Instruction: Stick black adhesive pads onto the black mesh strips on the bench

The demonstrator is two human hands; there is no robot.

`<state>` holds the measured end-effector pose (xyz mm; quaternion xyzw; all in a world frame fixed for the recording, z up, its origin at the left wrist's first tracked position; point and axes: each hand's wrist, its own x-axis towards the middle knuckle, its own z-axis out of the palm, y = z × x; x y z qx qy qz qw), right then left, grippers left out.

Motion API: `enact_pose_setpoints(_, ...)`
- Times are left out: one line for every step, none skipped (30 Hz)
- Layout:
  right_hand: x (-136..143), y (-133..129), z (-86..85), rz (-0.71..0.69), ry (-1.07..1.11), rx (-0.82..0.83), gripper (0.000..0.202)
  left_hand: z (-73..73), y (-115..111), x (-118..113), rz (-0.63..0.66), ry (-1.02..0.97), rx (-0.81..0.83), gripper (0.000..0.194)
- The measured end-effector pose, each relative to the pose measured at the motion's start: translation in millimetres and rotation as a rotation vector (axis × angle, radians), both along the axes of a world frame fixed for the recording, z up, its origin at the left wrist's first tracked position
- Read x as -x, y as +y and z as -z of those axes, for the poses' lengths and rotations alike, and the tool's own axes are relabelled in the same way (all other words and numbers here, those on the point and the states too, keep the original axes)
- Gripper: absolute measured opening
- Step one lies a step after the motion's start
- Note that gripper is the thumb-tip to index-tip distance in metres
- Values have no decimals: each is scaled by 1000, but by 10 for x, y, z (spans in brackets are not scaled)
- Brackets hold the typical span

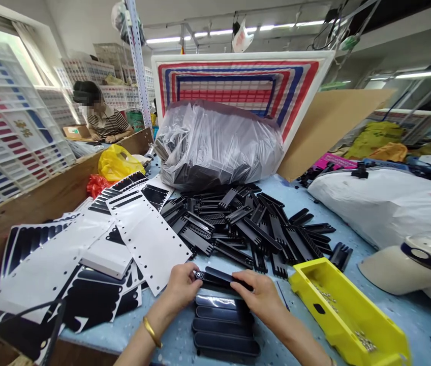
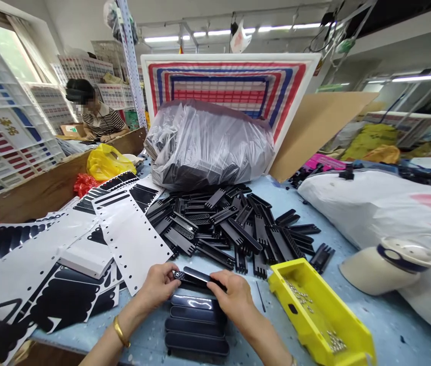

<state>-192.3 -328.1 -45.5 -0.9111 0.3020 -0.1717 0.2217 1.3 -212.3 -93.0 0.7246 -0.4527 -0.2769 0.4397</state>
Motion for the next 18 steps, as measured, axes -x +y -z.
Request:
enact_pose_setpoints(2,0,-2,-28,15,38,28,25,20,1,-16,98,12,24)
enact_pose_setpoints(3,0,-4,-53,28,77,27,45,36,2,-34,207,30,29)
enact_pose_setpoints(0,-2,-5,-77,37,114,25,59,47,4,-53,314,54,32)
enact_pose_setpoints(-6,-5,-5,-101,44,146,24,66,54,6,-69,404,79,34)
enact_pose_setpoints(-15,-9,-4,-124,52,175,23,69,59,7,-79,465,99,34)
enact_pose_setpoints(-26,-12,-1,-148,60,204,22,67,63,8,-83,507,116,32)
enact_pose_setpoints(-38,-16,3,-168,68,232,21,62,65,8,-86,536,128,29)
enact_pose_setpoints(-51,-19,8,-185,73,260,20,56,67,7,-90,557,136,28)
enact_pose_setpoints(-63,-21,14,-198,73,283,19,50,67,5,-94,575,139,27)
enact_pose_setpoints(-74,-22,19,-209,71,301,19,44,68,2,-96,589,141,27)
enact_pose_setpoints(-83,-21,23,-217,64,313,18,41,67,-2,-98,600,143,27)
enact_pose_setpoints(-91,-18,26,-223,57,320,18,39,66,-7,-98,610,143,26)
enact_pose_setpoints(-97,-13,27,-228,51,324,17,38,64,-11,-98,617,143,25)
enact_pose_setpoints(-103,-8,27,-231,47,327,16,38,62,-16,-99,623,144,25)
enact_pose_setpoints(-108,-2,27,-232,47,329,16,39,61,-19,-99,627,145,25)
enact_pose_setpoints(-114,3,26,-232,49,333,16,41,60,-22,-99,629,146,25)
enact_pose_setpoints(-121,8,26,-230,53,337,15,41,59,-23,-99,631,150,25)
enact_pose_setpoints(-127,11,27,-228,59,342,15,42,60,-23,-98,632,153,25)
